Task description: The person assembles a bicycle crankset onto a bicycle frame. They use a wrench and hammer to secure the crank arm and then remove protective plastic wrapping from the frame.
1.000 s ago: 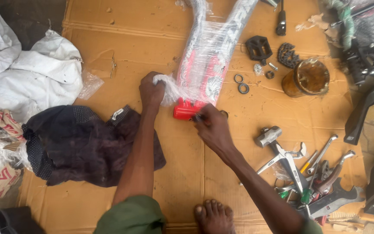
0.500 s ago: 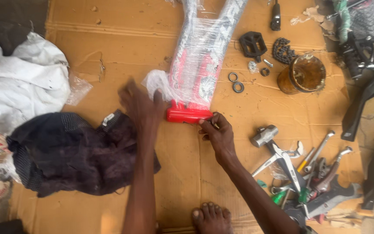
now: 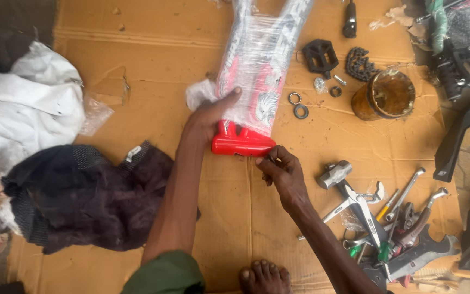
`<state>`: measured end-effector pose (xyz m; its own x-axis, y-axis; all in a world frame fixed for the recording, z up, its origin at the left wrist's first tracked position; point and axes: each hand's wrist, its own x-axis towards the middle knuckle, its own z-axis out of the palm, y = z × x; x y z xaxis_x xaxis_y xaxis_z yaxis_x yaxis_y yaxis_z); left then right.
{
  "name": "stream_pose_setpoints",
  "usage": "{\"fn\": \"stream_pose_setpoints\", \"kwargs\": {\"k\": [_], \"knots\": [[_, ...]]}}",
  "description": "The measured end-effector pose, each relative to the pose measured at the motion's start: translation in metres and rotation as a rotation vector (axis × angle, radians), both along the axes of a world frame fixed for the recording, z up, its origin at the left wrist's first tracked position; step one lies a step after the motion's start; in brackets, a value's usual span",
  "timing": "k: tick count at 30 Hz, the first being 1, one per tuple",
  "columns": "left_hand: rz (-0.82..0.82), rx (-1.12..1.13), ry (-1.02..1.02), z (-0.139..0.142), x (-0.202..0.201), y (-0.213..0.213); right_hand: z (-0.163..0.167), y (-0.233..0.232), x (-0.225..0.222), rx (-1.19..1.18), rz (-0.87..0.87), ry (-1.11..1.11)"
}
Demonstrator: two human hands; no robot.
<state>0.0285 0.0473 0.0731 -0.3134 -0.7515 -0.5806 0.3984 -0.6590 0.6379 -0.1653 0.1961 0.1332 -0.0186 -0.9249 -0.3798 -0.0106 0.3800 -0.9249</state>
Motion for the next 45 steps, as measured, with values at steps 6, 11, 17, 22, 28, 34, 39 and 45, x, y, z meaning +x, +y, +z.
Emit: {"fn": "stream_pose_setpoints", "kwargs": {"k": [6,11,17,22,28,34,39,45], "knots": [[0.262,-0.546,-0.407,-0.011,-0.013,-0.078,-0.007,0.003,-0.003,0.040,0.012,0.029],[-0.076,-0.605,-1.115,-0.009,-0.024,-0.095,-0.014,0.000,0.002,0.011,0.022,0.140],[0.129,-1.233,-1.256,0.006,-0.026,-0.093,-0.006,0.015,0.003,-0.344,0.113,0.456],[0.735,-0.919,-0.734,0.025,0.023,-0.041,0.003,0.001,0.015,-0.576,0.223,0.559],[0.621,-0.748,-0.778,0.018,0.046,0.097,-0.008,-0.044,0.077,-0.852,0.668,0.778],[0.400,-0.602,-0.950,-0.012,0.025,0.152,-0.020,-0.048,0.092,-0.955,0.753,1.008],[0.463,-0.649,-1.007,-0.014,0.015,0.159,-0.032,-0.034,0.074,-0.927,0.604,0.744],[0.467,-0.621,-0.947,-0.006,0.014,0.167,-0.029,0.002,0.012,-0.786,0.109,0.887]]}}
